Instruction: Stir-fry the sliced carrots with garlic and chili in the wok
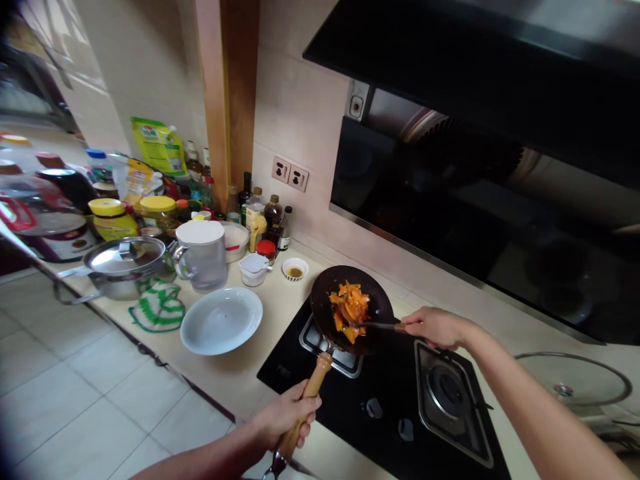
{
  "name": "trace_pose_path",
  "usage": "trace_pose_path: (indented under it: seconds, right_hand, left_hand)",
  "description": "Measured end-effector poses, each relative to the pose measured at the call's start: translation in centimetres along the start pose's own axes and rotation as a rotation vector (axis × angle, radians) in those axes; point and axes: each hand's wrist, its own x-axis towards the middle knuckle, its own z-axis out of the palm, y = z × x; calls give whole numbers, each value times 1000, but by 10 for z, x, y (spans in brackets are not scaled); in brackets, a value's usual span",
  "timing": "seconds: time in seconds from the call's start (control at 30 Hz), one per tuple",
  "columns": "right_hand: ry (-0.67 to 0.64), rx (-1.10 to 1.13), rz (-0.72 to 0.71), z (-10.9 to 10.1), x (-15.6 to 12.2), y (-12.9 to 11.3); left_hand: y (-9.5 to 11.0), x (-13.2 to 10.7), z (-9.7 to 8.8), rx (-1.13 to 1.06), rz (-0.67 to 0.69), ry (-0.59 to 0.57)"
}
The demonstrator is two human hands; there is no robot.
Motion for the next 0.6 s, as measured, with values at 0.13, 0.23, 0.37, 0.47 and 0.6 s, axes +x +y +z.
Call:
trace_pose_path:
  seconds: [0.13,0.23,0.37,0.47,0.6]
  right_hand:
    - [-20,-298,111,-10,-4,-27]
    - [51,-480,144,1,10,-40]
    - [229,-577,48,26,19,-32]
    - [401,-619,-37,28,8,-15]
    - [462,-637,21,8,3,4]
  left_hand:
    - [1,-1,1,10,-8,1]
    - [1,0,1,11,5,6]
    - [0,1,1,6,10,5]
    - [-1,1,1,8,2,13]
    - [-2,2,1,10,5,22]
